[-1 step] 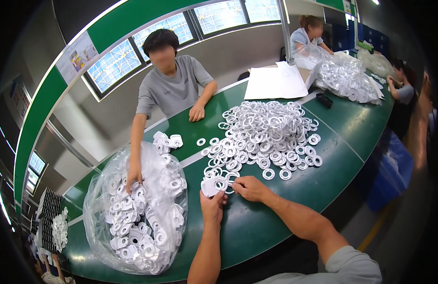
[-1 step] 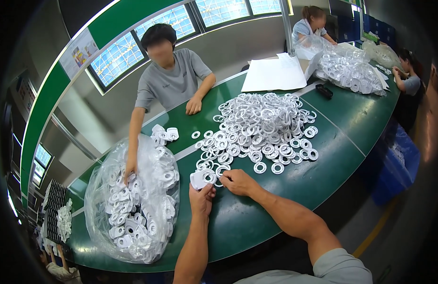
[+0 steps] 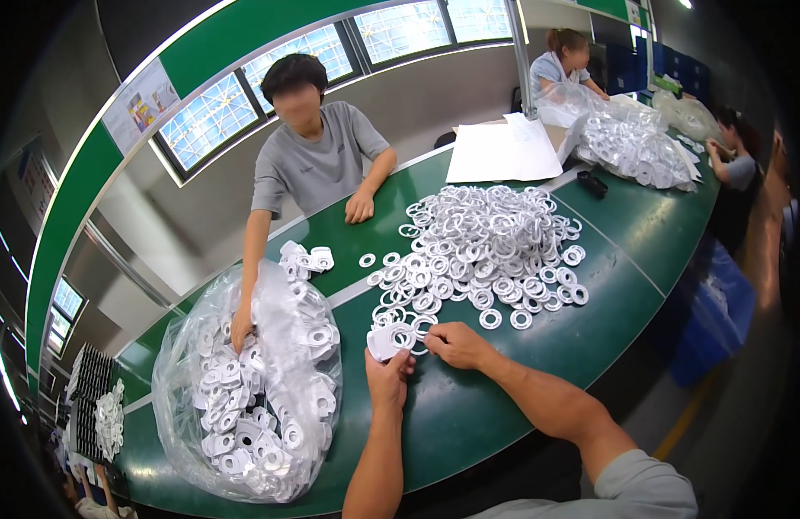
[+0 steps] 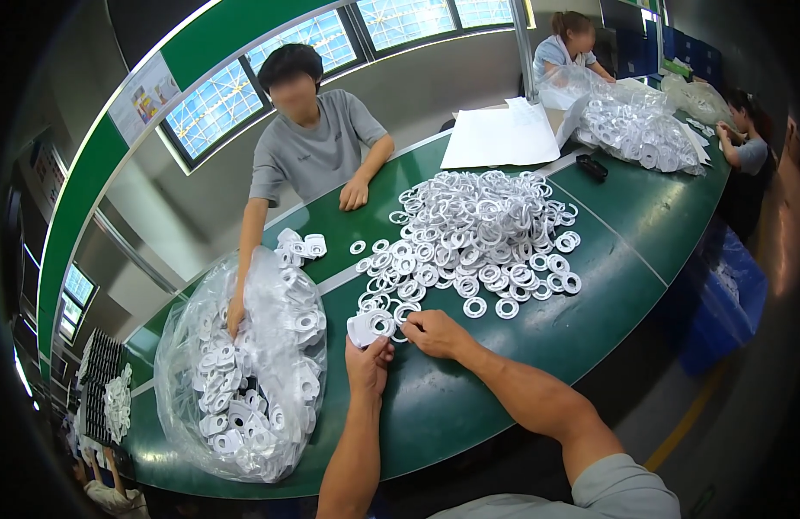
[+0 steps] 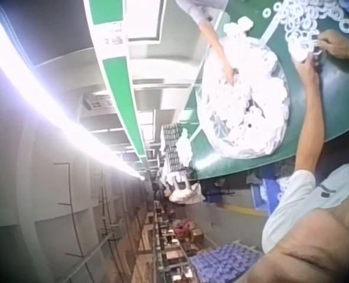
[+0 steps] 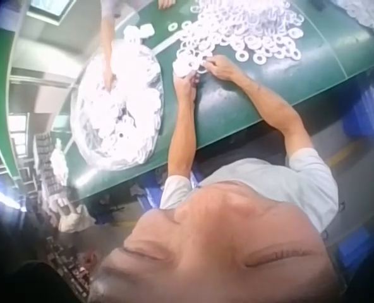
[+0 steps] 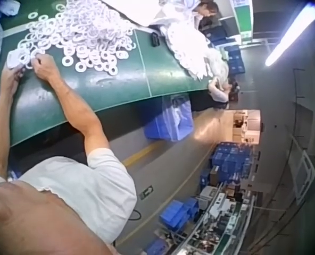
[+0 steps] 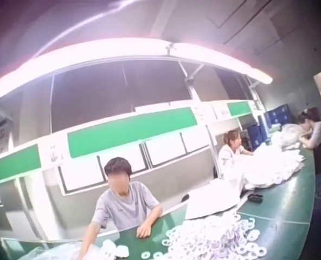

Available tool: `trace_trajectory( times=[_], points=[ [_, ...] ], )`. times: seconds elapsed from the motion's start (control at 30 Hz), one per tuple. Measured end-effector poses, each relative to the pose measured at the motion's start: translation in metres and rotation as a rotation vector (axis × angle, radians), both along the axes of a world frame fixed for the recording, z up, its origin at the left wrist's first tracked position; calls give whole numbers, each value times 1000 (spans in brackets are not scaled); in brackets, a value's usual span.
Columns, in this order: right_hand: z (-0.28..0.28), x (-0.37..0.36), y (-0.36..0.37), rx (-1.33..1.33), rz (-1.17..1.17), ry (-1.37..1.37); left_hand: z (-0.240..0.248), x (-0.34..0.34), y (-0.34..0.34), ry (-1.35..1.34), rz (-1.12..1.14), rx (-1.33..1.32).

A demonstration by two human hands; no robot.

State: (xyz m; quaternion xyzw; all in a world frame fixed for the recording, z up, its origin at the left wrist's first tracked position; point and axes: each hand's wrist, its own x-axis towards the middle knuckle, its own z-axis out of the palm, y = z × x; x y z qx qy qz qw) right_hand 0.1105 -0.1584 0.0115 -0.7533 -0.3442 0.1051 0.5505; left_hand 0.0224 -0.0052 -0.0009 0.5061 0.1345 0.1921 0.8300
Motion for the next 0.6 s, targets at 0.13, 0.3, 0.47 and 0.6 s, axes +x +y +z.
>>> trace_trajectory(
  times=[0.13, 0.3, 0.47, 0.6],
  points=[
    [9, -9, -3, 22, -28, 45, 0, -7, -1, 7, 8, -8],
    [-23, 9, -2, 58, -111, -116, -8, -2, -4, -22, -15, -22],
    [5, 13, -6, 151, -148, -89, 4, 8, -2, -105, -55, -12],
    [8, 4, 1, 204, -93, 40, 0, 3, 5, -109, -77, 3]
  ],
)
